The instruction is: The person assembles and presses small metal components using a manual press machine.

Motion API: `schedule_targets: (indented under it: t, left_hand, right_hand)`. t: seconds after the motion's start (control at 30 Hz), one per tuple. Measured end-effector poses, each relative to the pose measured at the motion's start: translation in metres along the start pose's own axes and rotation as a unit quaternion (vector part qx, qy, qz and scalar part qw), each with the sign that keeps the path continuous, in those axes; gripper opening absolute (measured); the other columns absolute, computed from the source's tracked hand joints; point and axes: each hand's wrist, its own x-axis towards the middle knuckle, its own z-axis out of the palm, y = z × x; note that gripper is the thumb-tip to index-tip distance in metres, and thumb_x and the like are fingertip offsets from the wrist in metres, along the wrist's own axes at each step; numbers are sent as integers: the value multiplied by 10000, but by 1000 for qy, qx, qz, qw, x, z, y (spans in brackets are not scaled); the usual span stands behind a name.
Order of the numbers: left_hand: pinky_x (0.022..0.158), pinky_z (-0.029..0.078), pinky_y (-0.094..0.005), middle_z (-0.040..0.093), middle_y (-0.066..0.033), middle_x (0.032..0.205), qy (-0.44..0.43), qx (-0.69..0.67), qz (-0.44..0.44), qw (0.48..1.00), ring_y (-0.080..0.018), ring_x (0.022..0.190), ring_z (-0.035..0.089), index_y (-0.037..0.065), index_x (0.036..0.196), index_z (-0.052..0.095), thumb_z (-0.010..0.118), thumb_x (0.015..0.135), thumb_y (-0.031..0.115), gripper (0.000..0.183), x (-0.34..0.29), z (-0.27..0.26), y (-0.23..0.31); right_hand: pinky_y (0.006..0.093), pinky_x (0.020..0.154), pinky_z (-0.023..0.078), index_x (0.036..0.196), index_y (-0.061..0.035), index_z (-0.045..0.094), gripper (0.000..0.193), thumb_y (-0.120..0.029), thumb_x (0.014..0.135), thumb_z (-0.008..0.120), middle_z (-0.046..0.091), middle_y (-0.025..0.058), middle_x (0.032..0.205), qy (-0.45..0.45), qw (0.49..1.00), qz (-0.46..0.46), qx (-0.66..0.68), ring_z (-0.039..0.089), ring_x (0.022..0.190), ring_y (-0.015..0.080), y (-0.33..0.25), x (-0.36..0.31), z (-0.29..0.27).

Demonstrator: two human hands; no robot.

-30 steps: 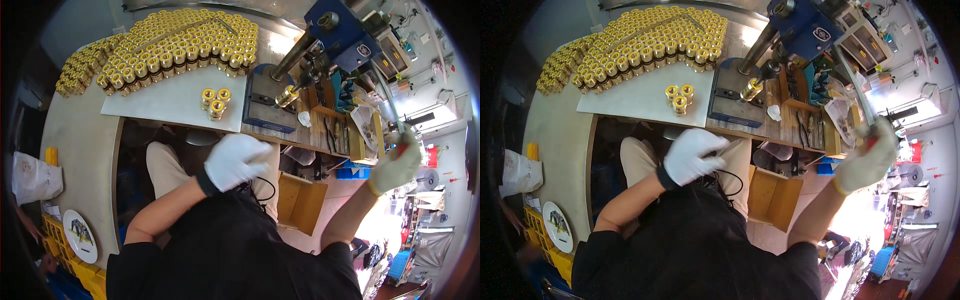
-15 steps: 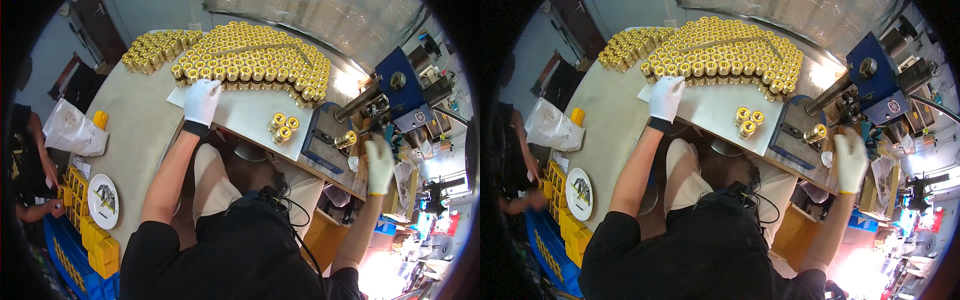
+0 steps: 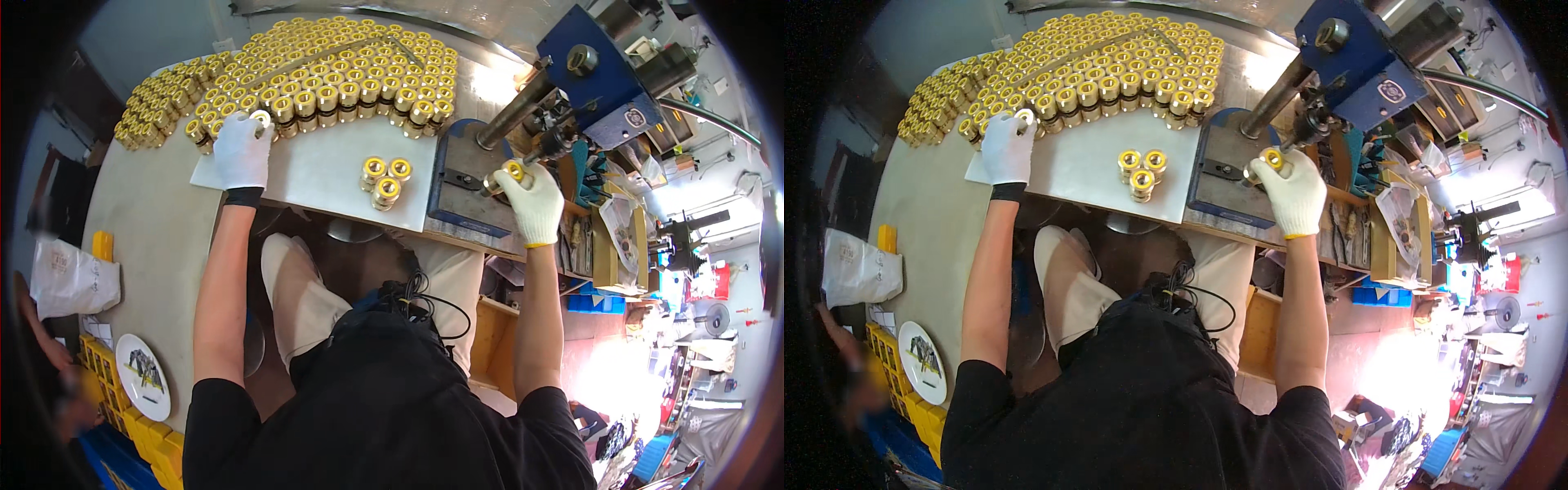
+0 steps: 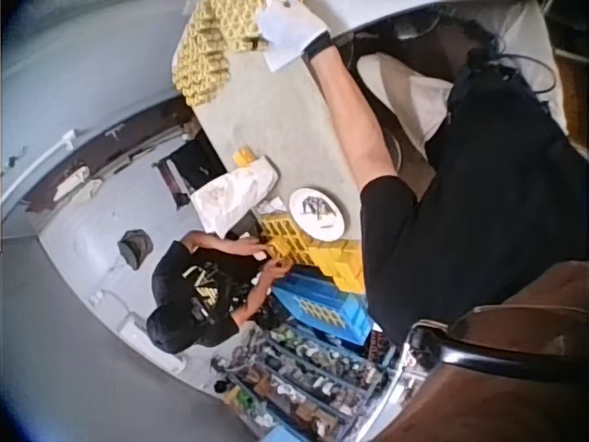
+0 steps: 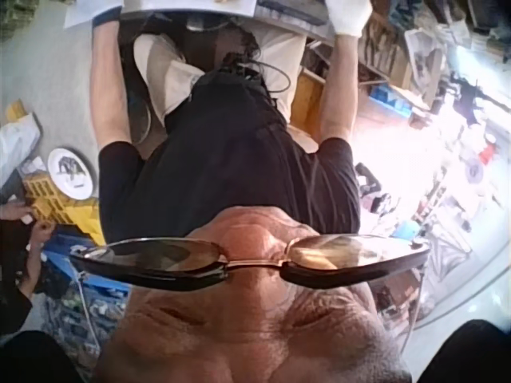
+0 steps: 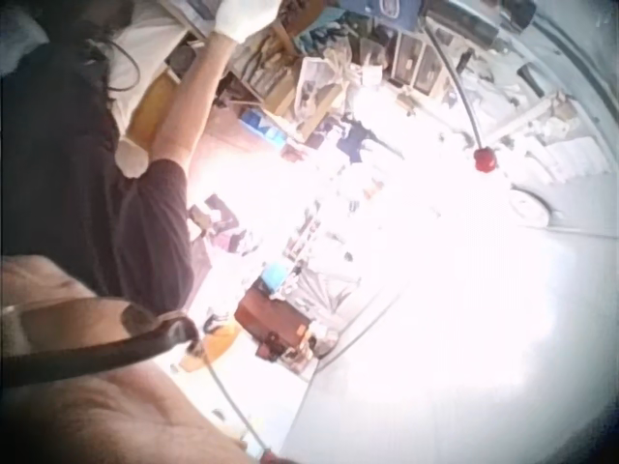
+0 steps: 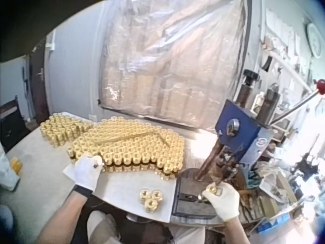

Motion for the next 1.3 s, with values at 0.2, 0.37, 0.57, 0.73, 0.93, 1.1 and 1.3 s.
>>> schedule_targets:
  t: [0.2, 0.37, 0.57, 0.73, 0.93, 1.1, 1.3]
  left_hand:
    - [954, 552, -411, 730, -103, 1144, 64, -130, 0, 990, -308, 1107, 683, 72, 994, 774, 856, 850, 279, 266, -26, 7, -15]
    - [1056, 507, -393, 728, -117, 1208, 51, -186, -102, 976, -286, 1205, 656, 70, 1173, 761, 818, 905, 279, 345, -44, 10, -25]
    - [1020, 521, -330, 730, -113, 1221, -4, -359, -223, 906, -205, 1152, 678, 11, 1234, 749, 790, 952, 205, 344, -69, 10, -25]
    - [937, 579, -269, 707, -71, 1206, -19, -623, -276, 731, -134, 1097, 680, 1, 1285, 713, 776, 979, 108, 330, -77, -13, 14]
    - [906, 602, -264, 710, -80, 1186, -167, -648, -190, 719, -133, 1028, 707, -32, 1286, 691, 764, 981, 74, 331, -64, -53, 99]
    - [880, 572, -307, 778, -69, 1097, -259, -570, -63, 777, -159, 959, 731, 77, 1243, 753, 813, 939, 259, 359, -56, -47, 177]
    - [984, 549, -412, 756, -159, 1155, -258, -464, 114, 840, -332, 1113, 705, 87, 1173, 769, 769, 899, 337, 371, -39, -30, 261]
  right_hand:
    - [308, 851, 578, 1136, 9, 777, 477, -313, 805, 896, 786, 106, 954, 63, 993, 57, 88, 727, 884, 140, -4, -25, -10]
    - [337, 835, 593, 1137, -52, 779, 433, -305, 810, 907, 777, 127, 1007, -53, 992, -55, 98, 752, 890, 201, -48, -62, 12]
    - [445, 829, 577, 1146, -80, 768, 439, -409, 858, 810, 744, 173, 1024, -149, 980, -130, -3, 734, 946, 361, -62, -63, 77]
    - [447, 792, 573, 1187, -68, 752, 443, -374, 871, 804, 733, 156, 968, -106, 988, -109, 0, 730, 905, 346, -59, -70, 76]
    - [315, 768, 578, 1185, -8, 757, 355, -264, 942, 794, 763, 119, 958, -121, 980, 18, 154, 736, 837, 181, -18, -113, 47]
    - [239, 802, 560, 1137, 22, 773, 203, -93, 970, 781, 792, 42, 1000, 5, 964, 84, 251, 677, 840, 55, 39, -129, 37]
    - [234, 848, 552, 1178, 52, 749, 249, -128, 1006, 751, 777, 37, 1032, 81, 921, 210, 317, 677, 908, 62, 104, -126, 24]
